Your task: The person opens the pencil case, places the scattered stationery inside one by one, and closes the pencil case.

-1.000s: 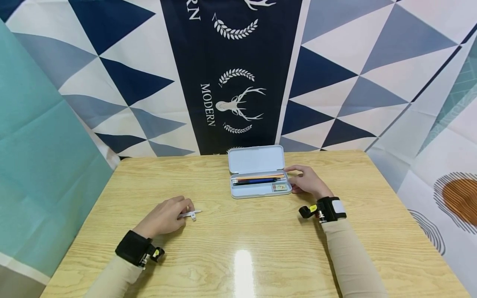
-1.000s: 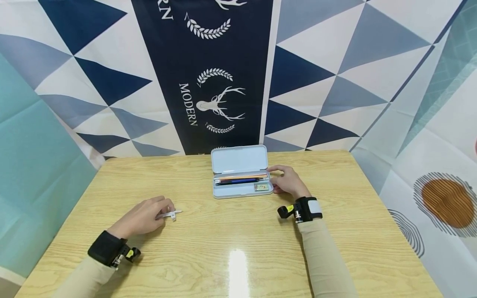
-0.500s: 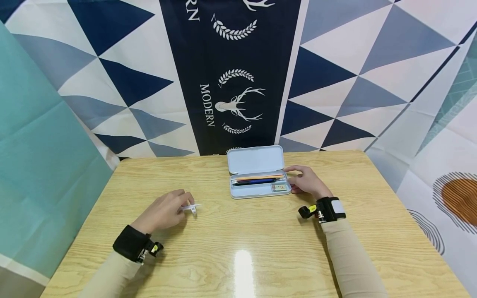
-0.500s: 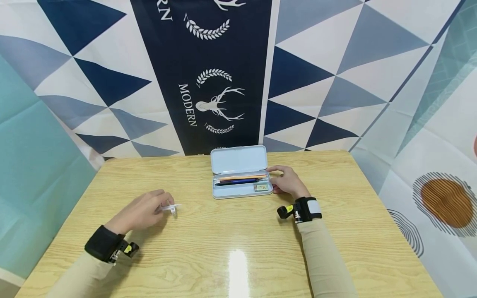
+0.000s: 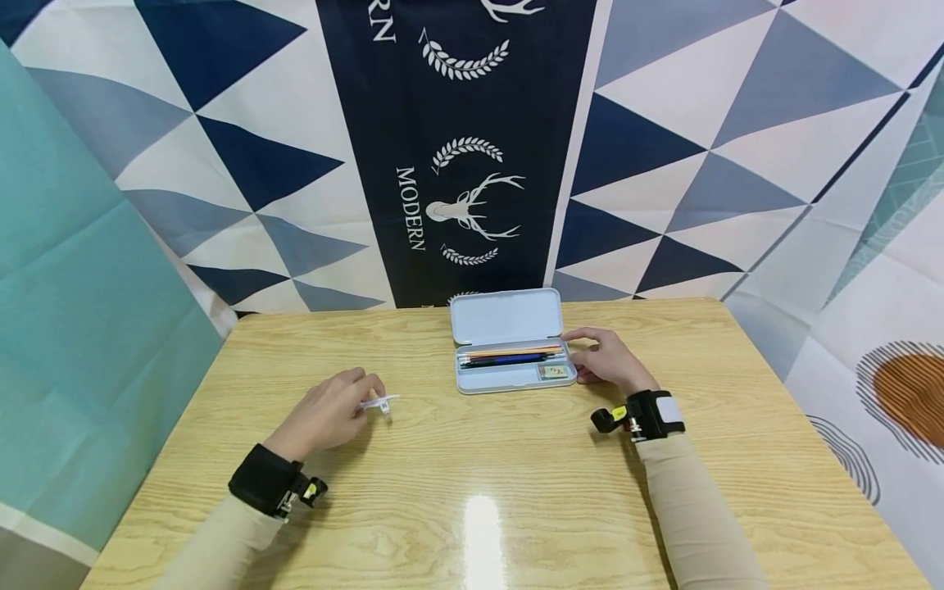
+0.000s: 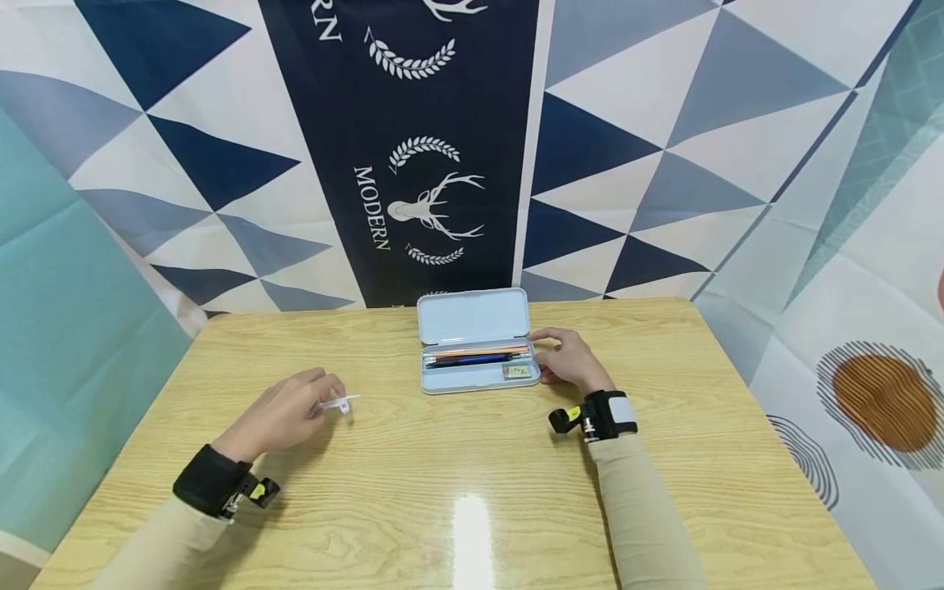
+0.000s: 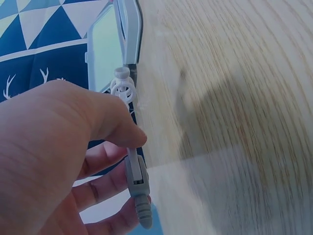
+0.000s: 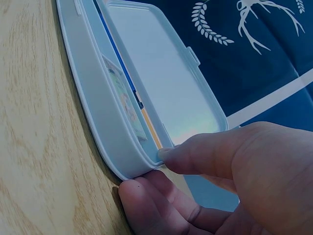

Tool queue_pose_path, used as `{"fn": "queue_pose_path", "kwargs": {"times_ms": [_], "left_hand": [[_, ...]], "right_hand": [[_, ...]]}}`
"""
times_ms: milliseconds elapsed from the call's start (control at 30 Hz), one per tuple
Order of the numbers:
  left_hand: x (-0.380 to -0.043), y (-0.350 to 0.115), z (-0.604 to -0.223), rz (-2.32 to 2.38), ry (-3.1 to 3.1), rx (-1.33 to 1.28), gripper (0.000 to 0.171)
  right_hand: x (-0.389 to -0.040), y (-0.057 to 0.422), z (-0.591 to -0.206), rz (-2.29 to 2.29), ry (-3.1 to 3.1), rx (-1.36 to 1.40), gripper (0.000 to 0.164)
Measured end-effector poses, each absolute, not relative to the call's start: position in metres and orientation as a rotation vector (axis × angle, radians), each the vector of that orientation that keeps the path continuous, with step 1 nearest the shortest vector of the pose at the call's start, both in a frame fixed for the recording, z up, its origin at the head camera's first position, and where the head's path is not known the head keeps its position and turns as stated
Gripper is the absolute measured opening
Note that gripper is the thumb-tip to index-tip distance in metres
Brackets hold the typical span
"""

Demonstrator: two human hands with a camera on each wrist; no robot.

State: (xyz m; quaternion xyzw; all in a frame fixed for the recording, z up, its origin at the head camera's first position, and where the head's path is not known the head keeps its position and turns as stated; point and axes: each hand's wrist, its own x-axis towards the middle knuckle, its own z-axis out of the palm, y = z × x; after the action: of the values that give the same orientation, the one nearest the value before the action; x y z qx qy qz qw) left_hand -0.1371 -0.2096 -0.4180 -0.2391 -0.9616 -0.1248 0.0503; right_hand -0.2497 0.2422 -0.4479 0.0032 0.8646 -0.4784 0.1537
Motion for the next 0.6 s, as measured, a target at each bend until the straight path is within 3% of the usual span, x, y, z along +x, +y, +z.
{"fn": "queue_pose_path", "kwargs": {"times_ms": [600], "left_hand": [[-0.144, -0.198, -0.42, -0.383, -2.888, -0.749, 0.029]], "right_hand": [[-0.251, 0.243, -0.449, -1.358, 2.481, 0.01, 0.045]]}}
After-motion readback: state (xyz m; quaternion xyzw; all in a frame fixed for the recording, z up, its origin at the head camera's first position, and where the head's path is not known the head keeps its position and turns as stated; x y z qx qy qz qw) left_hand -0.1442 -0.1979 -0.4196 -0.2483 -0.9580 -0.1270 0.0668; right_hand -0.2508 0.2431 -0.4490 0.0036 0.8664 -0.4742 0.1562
